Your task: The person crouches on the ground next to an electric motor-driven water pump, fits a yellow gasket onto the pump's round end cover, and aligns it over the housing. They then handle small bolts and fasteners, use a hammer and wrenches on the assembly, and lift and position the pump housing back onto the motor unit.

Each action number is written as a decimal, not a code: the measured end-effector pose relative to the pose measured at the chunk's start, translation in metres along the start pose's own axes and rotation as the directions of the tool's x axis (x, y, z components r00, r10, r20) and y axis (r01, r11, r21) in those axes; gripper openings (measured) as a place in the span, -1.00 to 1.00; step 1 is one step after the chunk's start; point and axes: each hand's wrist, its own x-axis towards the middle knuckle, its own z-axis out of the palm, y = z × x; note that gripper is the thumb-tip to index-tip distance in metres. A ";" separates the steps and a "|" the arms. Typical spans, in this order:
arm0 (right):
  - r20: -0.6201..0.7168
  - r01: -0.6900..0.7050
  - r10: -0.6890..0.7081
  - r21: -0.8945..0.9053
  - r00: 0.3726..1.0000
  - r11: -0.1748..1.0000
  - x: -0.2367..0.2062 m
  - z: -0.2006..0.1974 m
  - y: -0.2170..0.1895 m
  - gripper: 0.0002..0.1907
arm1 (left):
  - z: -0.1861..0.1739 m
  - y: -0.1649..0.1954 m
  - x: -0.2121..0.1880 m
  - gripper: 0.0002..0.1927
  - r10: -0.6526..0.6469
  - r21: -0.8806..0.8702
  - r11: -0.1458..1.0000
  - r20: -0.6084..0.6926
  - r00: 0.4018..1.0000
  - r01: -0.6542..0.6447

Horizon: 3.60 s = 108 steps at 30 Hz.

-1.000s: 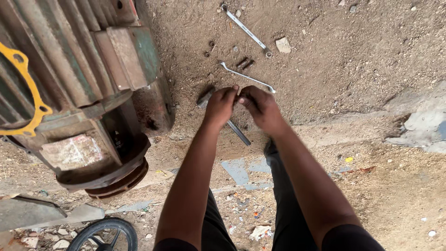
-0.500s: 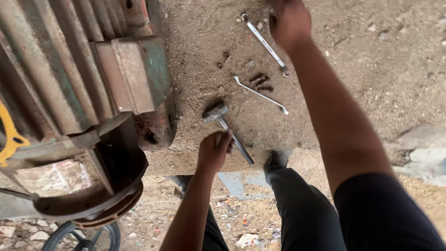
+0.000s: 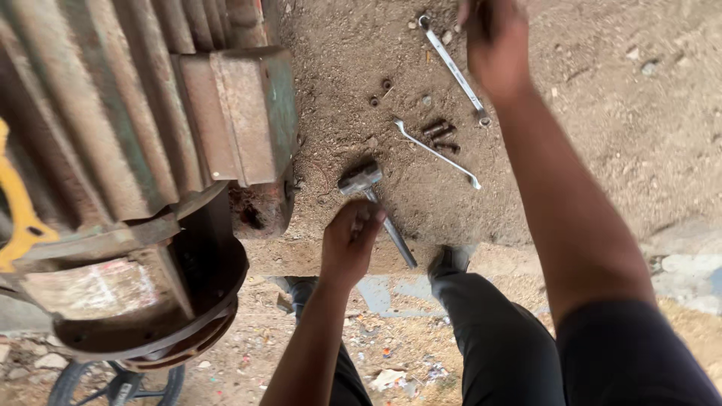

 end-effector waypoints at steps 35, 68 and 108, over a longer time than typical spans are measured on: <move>-0.068 -0.321 0.361 0.330 0.930 0.888 -0.287 -0.027 -0.310 -0.69 | -0.048 -0.030 -0.123 -0.68 -0.109 -0.062 0.987 0.400 0.910 0.145; 0.084 -0.591 0.590 0.241 0.803 0.770 -0.269 -0.026 -0.252 -0.75 | 0.028 -0.011 -0.075 -0.78 0.417 0.051 0.894 0.264 0.870 -0.444; 0.215 -0.319 0.490 -0.532 0.845 0.784 -0.156 -0.017 -0.064 -0.68 | 0.001 -0.071 -0.010 -0.63 0.003 0.290 0.956 0.117 0.993 -0.036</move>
